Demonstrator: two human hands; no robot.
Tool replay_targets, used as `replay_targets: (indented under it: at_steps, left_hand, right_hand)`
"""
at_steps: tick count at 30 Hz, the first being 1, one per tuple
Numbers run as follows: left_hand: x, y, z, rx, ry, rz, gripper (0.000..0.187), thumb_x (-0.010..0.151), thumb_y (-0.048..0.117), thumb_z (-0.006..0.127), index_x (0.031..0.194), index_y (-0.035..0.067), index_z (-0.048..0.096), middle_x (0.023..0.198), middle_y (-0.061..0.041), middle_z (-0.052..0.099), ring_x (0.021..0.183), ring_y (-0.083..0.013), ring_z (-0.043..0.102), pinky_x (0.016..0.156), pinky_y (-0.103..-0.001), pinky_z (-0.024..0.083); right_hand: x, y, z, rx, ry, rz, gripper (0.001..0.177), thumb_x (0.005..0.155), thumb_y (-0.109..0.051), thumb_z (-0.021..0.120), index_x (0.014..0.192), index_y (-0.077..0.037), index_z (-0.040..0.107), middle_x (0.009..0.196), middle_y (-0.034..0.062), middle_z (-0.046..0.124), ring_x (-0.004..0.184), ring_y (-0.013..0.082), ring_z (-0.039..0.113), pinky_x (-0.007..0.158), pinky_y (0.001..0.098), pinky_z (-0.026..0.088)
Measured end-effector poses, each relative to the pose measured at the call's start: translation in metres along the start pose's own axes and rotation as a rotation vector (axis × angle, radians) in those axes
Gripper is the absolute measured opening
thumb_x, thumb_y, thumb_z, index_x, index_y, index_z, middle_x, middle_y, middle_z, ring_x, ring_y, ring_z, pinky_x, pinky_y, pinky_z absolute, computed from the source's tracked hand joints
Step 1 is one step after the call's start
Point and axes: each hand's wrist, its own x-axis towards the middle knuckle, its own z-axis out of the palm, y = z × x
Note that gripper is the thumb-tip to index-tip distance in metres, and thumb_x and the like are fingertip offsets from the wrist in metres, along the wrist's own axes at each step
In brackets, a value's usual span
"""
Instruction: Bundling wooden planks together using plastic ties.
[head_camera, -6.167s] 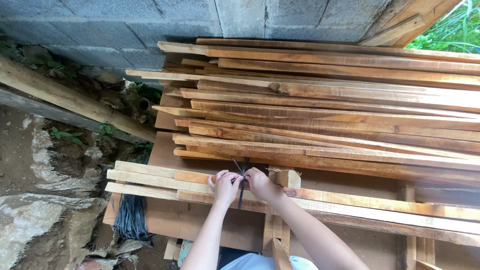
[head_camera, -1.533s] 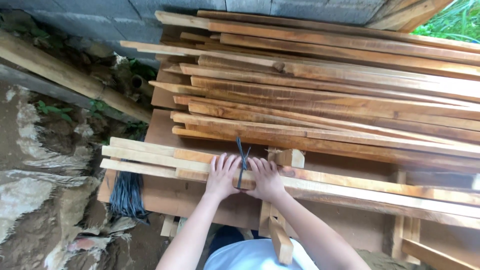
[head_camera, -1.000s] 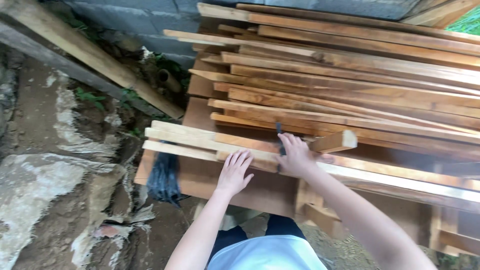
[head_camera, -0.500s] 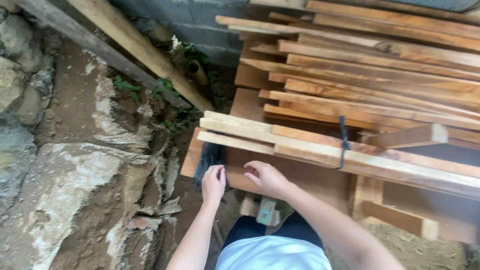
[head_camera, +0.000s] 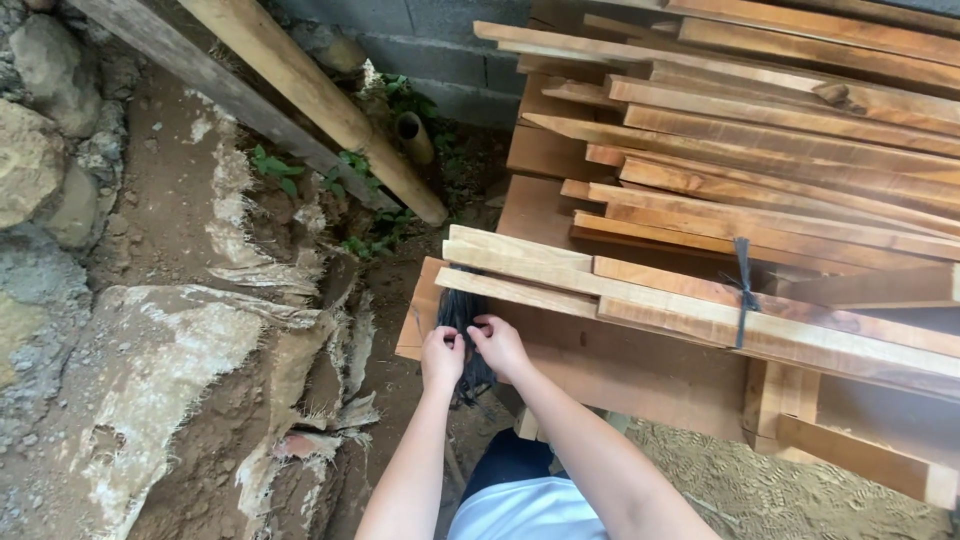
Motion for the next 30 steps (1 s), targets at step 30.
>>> replay_targets:
  at_steps: [30]
  left_hand:
    - [0.012, -0.023, -0.003, -0.136, -0.223, -0.030, 0.014, 0.079, 0.026, 0.071, 0.089, 0.017, 0.070, 0.103, -0.003, 0.069, 0.100, -0.0237, 0.071, 0.094, -0.038, 0.056]
  right_hand:
    - [0.029, 0.001, 0.002, -0.271, 0.000, 0.103, 0.041, 0.084, -0.041, 0.063, 0.111, -0.013, 0.076, 0.113, 0.0112, 0.077, 0.120, 0.0321, 0.066, 0.103, 0.0483, 0.054]
